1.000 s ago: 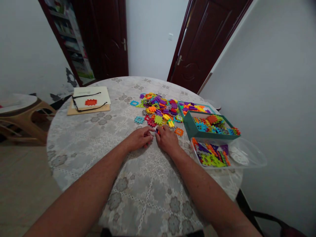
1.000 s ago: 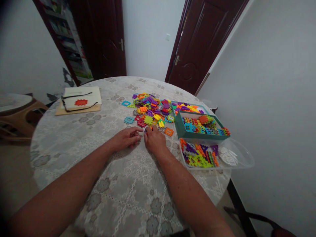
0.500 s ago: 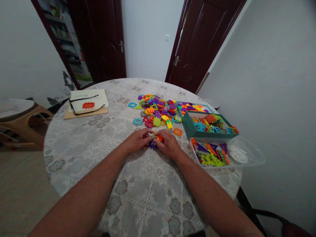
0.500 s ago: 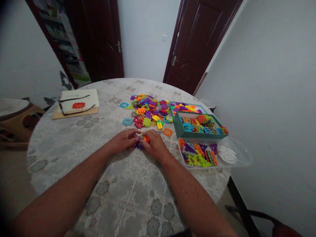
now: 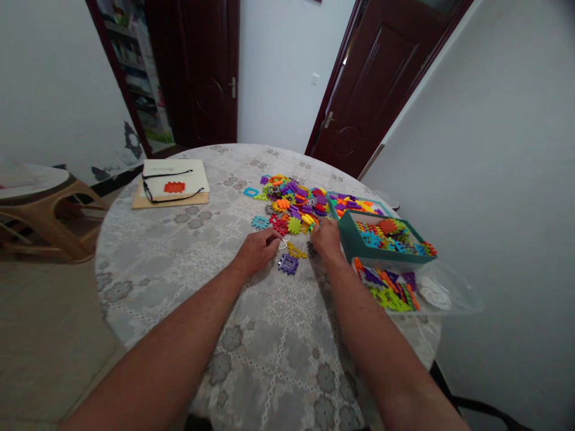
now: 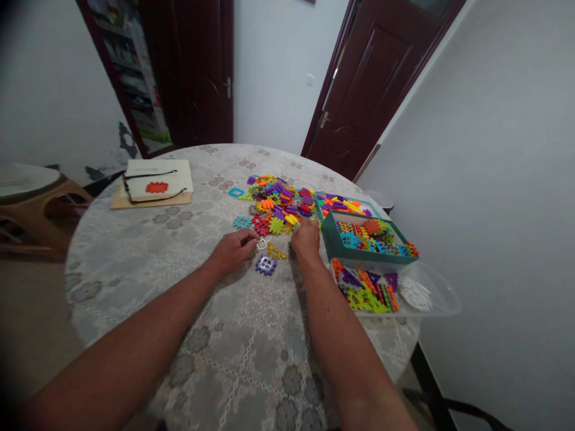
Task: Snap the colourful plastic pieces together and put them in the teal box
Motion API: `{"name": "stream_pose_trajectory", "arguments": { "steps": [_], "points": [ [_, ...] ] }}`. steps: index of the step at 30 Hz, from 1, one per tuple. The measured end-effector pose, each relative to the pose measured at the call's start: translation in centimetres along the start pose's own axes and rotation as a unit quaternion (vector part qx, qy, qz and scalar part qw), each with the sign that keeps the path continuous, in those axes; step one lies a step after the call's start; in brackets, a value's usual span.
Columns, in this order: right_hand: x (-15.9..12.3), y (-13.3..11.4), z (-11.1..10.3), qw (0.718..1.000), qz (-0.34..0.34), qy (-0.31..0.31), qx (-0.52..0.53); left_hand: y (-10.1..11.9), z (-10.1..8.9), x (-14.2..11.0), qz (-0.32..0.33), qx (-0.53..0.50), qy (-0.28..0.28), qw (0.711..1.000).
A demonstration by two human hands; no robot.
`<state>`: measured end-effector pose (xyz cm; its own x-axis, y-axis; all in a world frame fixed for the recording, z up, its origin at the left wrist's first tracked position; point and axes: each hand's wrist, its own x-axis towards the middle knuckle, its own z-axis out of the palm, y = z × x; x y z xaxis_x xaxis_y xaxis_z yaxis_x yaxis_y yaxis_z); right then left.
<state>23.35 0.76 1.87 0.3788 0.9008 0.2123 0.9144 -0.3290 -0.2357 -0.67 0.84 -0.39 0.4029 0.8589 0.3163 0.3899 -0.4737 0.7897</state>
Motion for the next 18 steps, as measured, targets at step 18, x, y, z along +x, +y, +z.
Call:
{"name": "stream_pose_trajectory", "arguments": {
  "steps": [18],
  "points": [
    [3.1,1.2,0.2,0.987,-0.008,-0.14,-0.079,0.0,0.3,0.1,0.001,0.005,-0.005,1.0]
  ]
}}
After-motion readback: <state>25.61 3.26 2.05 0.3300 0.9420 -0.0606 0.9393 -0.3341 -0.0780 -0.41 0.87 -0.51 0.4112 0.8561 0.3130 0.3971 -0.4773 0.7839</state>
